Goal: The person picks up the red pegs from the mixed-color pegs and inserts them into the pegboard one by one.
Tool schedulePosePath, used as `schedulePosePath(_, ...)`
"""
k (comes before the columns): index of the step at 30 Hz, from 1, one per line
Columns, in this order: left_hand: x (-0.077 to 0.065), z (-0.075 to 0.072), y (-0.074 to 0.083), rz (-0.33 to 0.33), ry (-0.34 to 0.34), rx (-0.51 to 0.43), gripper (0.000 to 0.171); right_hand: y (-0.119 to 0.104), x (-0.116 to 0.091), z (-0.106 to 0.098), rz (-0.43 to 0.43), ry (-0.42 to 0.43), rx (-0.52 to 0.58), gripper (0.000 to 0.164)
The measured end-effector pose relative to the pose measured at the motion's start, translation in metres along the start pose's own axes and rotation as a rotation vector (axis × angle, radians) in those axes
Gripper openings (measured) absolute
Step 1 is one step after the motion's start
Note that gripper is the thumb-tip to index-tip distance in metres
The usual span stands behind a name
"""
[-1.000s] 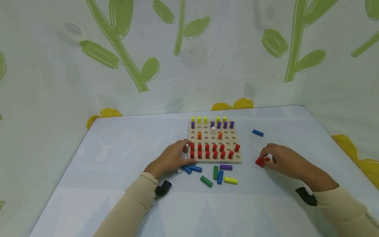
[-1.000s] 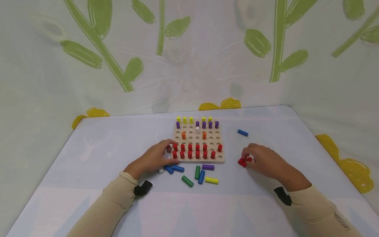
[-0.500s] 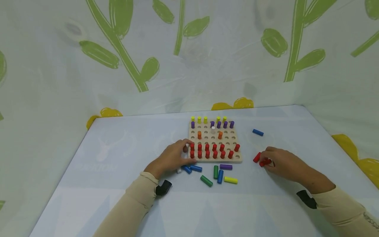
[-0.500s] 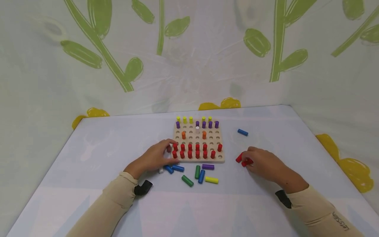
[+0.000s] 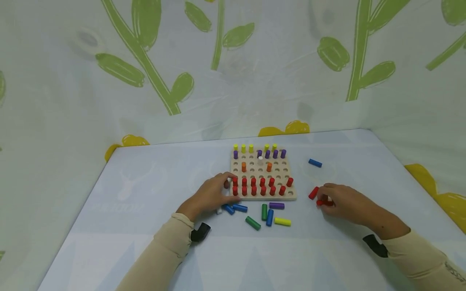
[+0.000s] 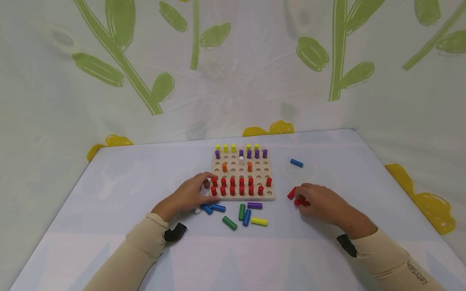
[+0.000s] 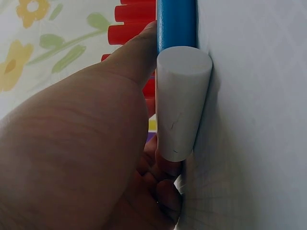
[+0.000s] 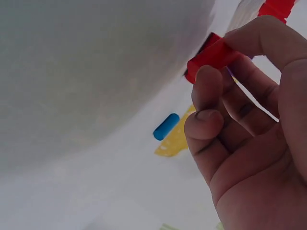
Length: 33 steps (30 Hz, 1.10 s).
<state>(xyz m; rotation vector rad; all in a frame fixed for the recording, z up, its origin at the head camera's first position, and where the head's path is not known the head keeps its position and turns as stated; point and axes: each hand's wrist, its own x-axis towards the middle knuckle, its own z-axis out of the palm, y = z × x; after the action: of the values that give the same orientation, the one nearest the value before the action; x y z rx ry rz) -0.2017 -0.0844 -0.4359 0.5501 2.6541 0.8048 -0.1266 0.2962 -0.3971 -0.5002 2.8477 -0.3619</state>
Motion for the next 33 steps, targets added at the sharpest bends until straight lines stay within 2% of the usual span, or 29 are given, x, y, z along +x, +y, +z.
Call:
schedulePosePath(4,0.0,0.0,-0.001,0.01,0.0,0.006,0.074,-0.008,0.003,-0.006,-0.015,0.01,0.051,0.021)
schedulePosePath(8,-0.001,-0.001,0.0,0.015,0.003,0.015,0.074,-0.016,0.006,-0.011,-0.066,0.065,0.1,0.024)
schedulePosePath(15,-0.002,-0.001,0.001,0.012,-0.004,0.002,0.074,-0.032,0.015,-0.016,-0.111,0.147,0.097,0.025)
schedulePosePath(21,-0.003,-0.001,0.001,0.012,0.001,-0.002,0.074,-0.043,0.025,-0.02,-0.141,0.2,0.137,0.026)
schedulePosePath(28,-0.002,-0.001,0.002,0.009,-0.007,-0.007,0.073,-0.051,0.032,-0.027,-0.119,0.205,0.177,0.029)
schedulePosePath(33,-0.002,-0.001,0.001,0.004,-0.004,-0.001,0.073,-0.053,0.043,-0.024,-0.125,0.221,0.179,0.029)
